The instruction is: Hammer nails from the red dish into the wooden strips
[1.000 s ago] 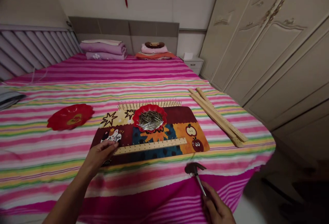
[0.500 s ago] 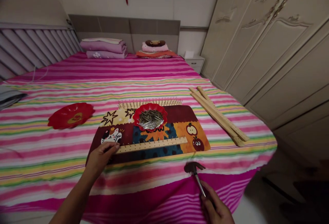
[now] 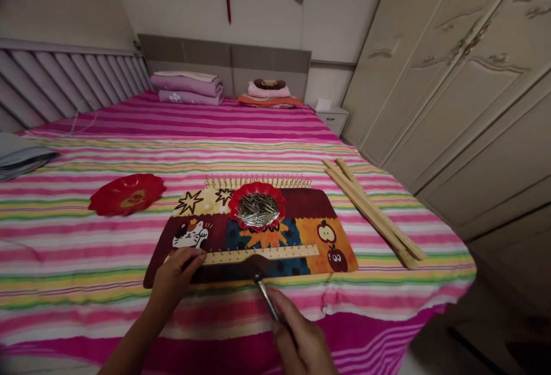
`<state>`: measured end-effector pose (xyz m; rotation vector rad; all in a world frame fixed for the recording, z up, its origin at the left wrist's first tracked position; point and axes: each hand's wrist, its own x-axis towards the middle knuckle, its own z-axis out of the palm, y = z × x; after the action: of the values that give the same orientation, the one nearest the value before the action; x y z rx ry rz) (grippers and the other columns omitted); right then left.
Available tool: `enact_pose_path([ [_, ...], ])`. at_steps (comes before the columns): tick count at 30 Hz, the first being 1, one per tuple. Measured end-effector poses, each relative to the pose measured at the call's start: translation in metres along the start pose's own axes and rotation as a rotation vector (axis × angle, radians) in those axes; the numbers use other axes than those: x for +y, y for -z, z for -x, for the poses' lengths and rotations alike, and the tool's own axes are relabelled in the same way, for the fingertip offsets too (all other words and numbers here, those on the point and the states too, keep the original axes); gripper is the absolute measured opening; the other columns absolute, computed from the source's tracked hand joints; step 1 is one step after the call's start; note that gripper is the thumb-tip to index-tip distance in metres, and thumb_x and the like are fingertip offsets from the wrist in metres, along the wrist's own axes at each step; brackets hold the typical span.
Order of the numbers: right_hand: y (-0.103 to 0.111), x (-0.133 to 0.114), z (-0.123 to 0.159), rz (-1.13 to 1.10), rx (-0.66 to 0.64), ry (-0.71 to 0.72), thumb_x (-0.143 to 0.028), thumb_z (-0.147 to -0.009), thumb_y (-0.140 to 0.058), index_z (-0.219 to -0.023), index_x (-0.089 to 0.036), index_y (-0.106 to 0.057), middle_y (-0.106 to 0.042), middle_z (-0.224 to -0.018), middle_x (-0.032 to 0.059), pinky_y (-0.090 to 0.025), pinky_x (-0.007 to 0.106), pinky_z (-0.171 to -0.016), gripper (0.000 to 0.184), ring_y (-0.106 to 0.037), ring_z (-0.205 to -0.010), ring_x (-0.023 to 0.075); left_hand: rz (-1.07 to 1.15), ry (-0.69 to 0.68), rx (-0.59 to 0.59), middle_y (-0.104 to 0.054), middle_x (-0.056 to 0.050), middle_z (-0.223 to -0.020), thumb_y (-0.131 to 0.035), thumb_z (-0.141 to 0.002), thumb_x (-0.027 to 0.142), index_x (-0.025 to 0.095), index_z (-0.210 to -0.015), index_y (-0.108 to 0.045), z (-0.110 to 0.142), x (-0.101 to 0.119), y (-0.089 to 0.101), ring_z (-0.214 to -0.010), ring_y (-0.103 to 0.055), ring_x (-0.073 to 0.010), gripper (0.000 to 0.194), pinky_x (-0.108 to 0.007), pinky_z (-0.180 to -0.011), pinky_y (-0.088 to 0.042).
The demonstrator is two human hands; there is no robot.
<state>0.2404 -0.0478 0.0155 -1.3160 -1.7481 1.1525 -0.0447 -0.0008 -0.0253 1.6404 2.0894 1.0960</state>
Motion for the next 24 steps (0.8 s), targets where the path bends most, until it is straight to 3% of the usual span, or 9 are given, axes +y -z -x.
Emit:
enact_pose_path([
  [4,-0.026,-0.040,-0.046,0.034,-0.155,0.260,-0.022,-0.090,-0.040,-0.127,-0.026,-0.050,-0.068,-0.109,0.0034,-0.048,0.026,-0.088,0.039,-0.064,-0.096,0.0159,-0.012,-0.030,0.033,-0.066,-0.001,-0.078,-0.048,-0.077,0.035,0.024,-0.072,-0.063,0.002,-0.002,-0.005,-0.077,-0.061,-0.0152,0.019,-0.026,-0.071,-0.045],
  [7,-0.042,-0.055,-0.069,0.096,-0.224,0.385,-0.013,-0.089,-0.037,-0.130,-0.026,-0.044,-0.065,-0.115,0.0046,-0.047,0.028,-0.090,0.044,-0.061,-0.103,0.0162,-0.041,-0.026,0.062,-0.065,-0.001,-0.076,-0.048,-0.077,0.032,0.023,-0.070,-0.062,0.002,-0.003,-0.008,-0.075,-0.060,-0.0148,0.018,-0.025,-0.069,-0.045],
  [11,-0.054,-0.056,-0.081,0.205,-0.273,0.382,-0.011,-0.089,-0.036,-0.133,-0.025,-0.041,-0.068,-0.109,0.0065,-0.051,0.031,-0.082,0.047,-0.064,-0.097,0.0195,-0.061,-0.027,0.062,-0.064,-0.001,-0.075,-0.047,-0.077,0.031,0.023,-0.069,-0.061,0.002,-0.004,-0.010,-0.074,-0.059,-0.0151,0.018,-0.026,-0.069,-0.044],
  [14,-0.060,-0.051,-0.081,0.204,-0.253,0.384,-0.010,-0.089,-0.037,-0.135,-0.024,-0.040,-0.064,-0.118,0.0079,-0.049,0.032,-0.088,0.048,-0.060,-0.106,0.0204,-0.062,-0.036,0.060,-0.064,-0.001,-0.076,-0.046,-0.078,0.032,0.023,-0.070,-0.060,0.002,-0.005,-0.010,-0.075,-0.059,-0.0154,0.019,-0.026,-0.069,-0.043],
  [17,-0.063,-0.049,-0.080,0.206,-0.277,0.379,-0.009,-0.088,-0.037,-0.136,-0.027,-0.038,-0.065,-0.116,0.0061,-0.049,0.031,-0.088,0.051,-0.062,-0.104,0.0196,-0.102,-0.045,0.069,-0.061,-0.002,-0.071,-0.044,-0.079,0.033,0.023,-0.065,-0.058,0.003,-0.005,-0.011,-0.073,-0.057,-0.0157,0.021,-0.026,-0.067,-0.042],
  [21,-0.056,-0.059,-0.073,0.141,-0.257,0.378,-0.009,-0.088,-0.037,-0.134,-0.026,-0.040,-0.066,-0.112,0.0042,-0.048,0.031,-0.091,0.049,-0.062,-0.102,0.0180,-0.144,-0.047,0.043,-0.059,-0.002,-0.067,-0.043,-0.078,0.035,0.022,-0.059,-0.054,0.003,-0.004,-0.010,-0.069,-0.057,-0.0162,0.025,-0.027,-0.066,-0.042],
  [24,-0.041,-0.064,-0.057,0.044,-0.256,0.360,-0.006,-0.088,-0.035,-0.132,-0.030,-0.043,-0.064,-0.117,-0.0021,-0.046,0.026,-0.093,0.051,-0.060,-0.106,0.0131,-0.157,-0.045,0.031,-0.064,-0.003,-0.074,-0.044,-0.075,0.038,0.023,-0.068,-0.059,0.001,-0.007,-0.007,-0.071,-0.059,-0.0180,0.022,-0.028,-0.065,-0.043],
])
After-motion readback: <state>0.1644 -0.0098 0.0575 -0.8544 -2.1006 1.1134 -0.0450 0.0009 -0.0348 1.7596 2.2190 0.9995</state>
